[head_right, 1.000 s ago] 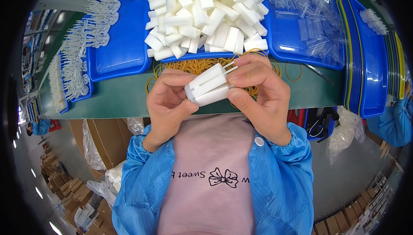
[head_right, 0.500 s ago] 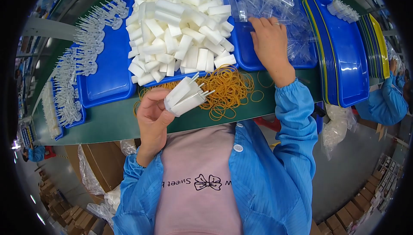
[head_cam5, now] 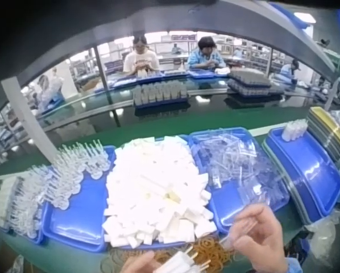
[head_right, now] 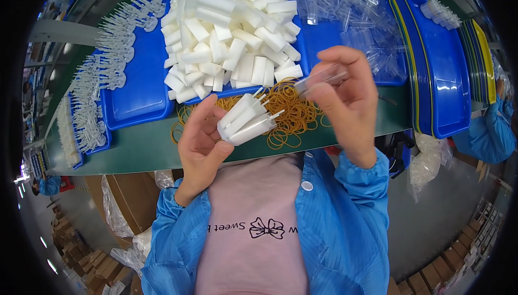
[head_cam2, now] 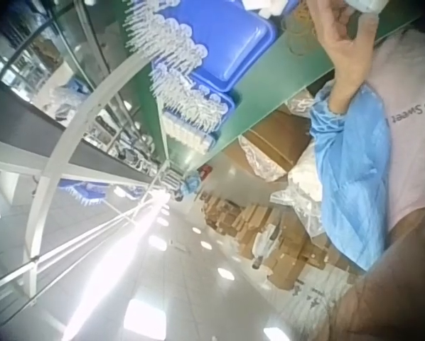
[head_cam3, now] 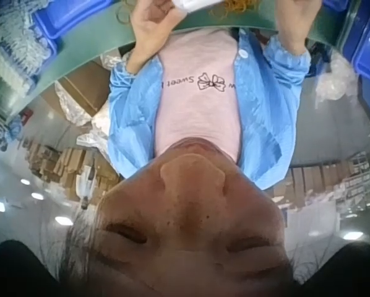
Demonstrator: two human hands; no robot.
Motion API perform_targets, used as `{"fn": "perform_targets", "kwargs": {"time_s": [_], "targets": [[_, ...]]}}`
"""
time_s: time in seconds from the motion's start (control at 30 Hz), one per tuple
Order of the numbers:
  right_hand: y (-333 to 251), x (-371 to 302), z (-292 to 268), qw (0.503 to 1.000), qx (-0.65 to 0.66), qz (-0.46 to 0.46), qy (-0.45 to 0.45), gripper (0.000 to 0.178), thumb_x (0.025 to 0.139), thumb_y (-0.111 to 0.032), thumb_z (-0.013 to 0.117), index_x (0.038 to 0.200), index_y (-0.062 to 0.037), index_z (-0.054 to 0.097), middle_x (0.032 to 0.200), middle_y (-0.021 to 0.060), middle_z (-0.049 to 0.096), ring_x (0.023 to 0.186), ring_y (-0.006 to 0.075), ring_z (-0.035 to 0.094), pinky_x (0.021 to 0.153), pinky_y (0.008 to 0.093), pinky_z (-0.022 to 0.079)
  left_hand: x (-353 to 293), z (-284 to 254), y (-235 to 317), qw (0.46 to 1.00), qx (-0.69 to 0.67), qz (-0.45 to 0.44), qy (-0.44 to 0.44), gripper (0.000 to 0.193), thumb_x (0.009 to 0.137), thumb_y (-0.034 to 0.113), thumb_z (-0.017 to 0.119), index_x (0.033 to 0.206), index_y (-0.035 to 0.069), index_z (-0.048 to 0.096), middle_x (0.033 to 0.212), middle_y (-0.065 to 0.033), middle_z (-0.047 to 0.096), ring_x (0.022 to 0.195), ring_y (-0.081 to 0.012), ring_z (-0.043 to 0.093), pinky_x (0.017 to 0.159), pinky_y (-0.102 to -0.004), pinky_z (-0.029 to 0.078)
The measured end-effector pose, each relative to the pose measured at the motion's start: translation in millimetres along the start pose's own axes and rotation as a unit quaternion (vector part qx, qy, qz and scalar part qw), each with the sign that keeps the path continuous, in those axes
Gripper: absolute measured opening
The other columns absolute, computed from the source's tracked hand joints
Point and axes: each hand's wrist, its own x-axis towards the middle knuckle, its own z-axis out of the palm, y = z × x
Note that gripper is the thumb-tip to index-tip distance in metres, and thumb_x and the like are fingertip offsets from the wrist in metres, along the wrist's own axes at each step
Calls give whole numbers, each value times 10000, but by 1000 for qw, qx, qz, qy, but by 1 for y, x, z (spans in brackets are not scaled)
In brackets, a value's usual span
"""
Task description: The person assembles parts by mounting foam pieces onto a multi-pronged plastic base, fitting clear plastic sleeves over them, securing the bundle with a rubber band, and adjusting the components with tweezers before placing the completed unit on a tray.
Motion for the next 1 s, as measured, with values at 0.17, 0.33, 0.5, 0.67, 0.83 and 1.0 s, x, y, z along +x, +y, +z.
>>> {"fn": "perform_targets", "kwargs": {"time_s": [0.17,0.33,0.5,0.67,0.83,1.0], "targets": [[7,-3,18,999,27,-14,-9,200,902,-201,579,976,-26,516,841,10,537,707,38,490,640,178,415,-1,2,5,959,261,106,-28,552,758,105,708,1251,-20,495,1094,-134,486,977,-212,502,802,-289,456],[4,-4,33,999,13,6,-31,186,907,-209,573,915,-30,523,809,-8,529,691,30,474,616,170,385,-4,2,13,934,329,134,-36,518,751,117,709,1216,-24,530,1080,-149,484,929,-237,501,768,-303,437],[4,-7,39,998,36,26,-41,156,900,-176,577,911,-28,533,801,-7,543,706,36,482,628,175,389,-4,1,17,916,357,177,-47,509,752,125,710,1207,-24,538,1051,-144,482,905,-234,499,758,-301,438],[-8,-7,44,996,-81,-17,-42,157,848,-160,631,836,-21,559,783,39,577,698,71,500,633,215,396,-5,5,23,901,384,194,-49,484,770,134,697,1200,-25,541,1033,-136,471,880,-215,492,733,-292,439],[-1,0,43,979,-167,-108,-45,147,815,-154,645,816,-33,563,765,55,555,694,153,491,641,276,379,-3,3,22,911,370,170,-67,451,786,117,680,1193,-23,546,1047,-129,445,892,-209,485,749,-291,433],[3,6,42,972,-201,-103,-70,153,822,-176,633,812,-44,557,757,55,524,722,192,469,645,291,364,-3,2,14,935,316,145,-67,386,804,90,655,1163,-18,563,1076,-118,413,929,-210,478,792,-299,428]]}}
